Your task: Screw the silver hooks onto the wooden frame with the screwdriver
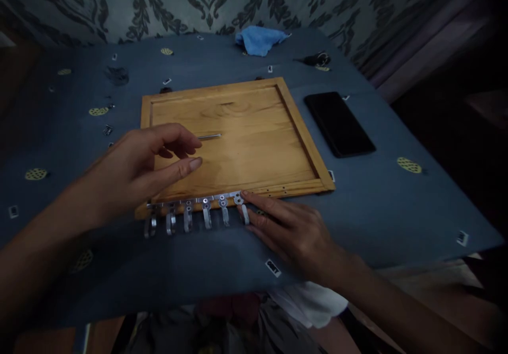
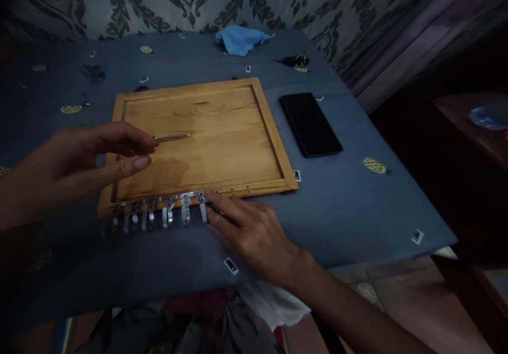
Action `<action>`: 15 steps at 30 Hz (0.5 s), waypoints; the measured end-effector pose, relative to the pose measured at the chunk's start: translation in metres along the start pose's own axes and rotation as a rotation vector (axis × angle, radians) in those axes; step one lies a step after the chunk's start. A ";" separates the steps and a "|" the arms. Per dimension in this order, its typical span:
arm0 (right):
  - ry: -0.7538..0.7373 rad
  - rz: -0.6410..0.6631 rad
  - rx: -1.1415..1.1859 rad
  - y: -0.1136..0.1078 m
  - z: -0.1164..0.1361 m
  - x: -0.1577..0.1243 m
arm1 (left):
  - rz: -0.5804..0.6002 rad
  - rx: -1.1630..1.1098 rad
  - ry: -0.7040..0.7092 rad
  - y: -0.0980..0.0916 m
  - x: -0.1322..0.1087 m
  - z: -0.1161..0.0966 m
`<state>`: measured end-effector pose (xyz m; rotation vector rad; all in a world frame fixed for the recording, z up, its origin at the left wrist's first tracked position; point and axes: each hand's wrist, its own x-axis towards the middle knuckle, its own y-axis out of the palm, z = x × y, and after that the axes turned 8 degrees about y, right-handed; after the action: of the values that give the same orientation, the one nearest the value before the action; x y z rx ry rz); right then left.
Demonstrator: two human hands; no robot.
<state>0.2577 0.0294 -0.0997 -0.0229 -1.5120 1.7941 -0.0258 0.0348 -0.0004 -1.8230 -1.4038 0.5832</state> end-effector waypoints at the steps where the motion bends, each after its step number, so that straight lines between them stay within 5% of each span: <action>1: 0.003 0.002 -0.011 0.000 0.000 0.000 | 0.000 0.003 -0.004 -0.001 0.000 0.000; 10: 0.004 -0.006 -0.034 -0.001 0.002 0.002 | -0.068 0.004 0.051 -0.022 -0.005 -0.002; 15: -0.002 -0.030 -0.057 0.001 0.001 0.001 | 0.298 0.155 0.333 -0.026 -0.043 -0.018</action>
<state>0.2560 0.0296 -0.1003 -0.0264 -1.5571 1.7274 -0.0413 -0.0078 0.0277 -1.9115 -0.8524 0.4921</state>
